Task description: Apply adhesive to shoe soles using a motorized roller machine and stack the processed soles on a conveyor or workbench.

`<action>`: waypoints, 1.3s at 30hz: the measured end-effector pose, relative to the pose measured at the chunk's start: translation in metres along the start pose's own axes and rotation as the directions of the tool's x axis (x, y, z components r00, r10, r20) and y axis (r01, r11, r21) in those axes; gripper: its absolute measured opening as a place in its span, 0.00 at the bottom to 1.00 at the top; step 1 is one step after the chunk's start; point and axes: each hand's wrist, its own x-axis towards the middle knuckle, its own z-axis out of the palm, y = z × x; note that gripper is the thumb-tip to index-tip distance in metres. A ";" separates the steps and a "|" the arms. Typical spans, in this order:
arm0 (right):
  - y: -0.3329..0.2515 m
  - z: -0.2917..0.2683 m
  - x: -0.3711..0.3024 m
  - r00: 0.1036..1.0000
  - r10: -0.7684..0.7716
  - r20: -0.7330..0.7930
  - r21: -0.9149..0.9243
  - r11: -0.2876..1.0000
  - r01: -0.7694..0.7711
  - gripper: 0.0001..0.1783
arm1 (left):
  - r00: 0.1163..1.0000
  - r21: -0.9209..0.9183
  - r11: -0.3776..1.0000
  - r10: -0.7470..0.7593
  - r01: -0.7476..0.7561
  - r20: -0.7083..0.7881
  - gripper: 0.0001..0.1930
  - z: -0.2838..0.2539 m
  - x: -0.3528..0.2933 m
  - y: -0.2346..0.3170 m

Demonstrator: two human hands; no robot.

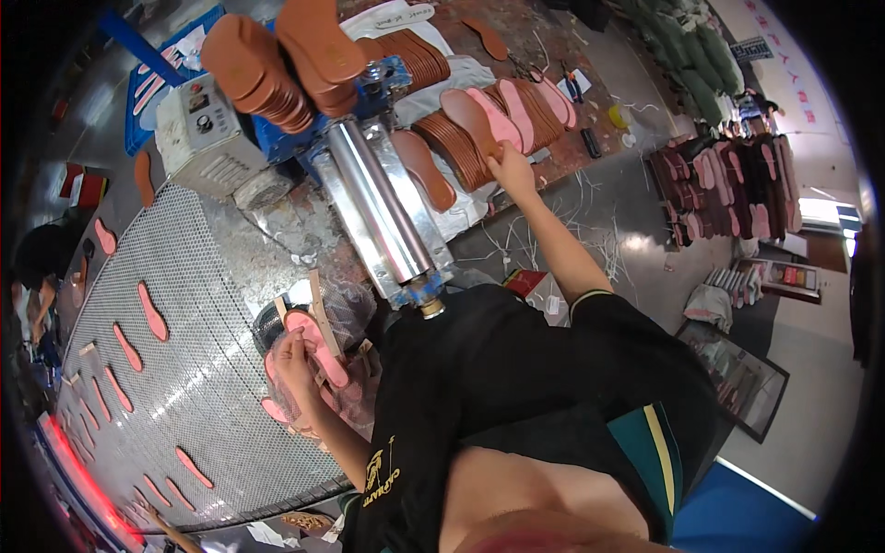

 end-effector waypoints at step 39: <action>-0.014 0.002 -0.060 0.630 -0.589 0.506 0.768 0.640 -0.019 0.43 | 0.688 0.643 0.279 0.452 -0.714 0.568 0.41 0.181 0.040 0.159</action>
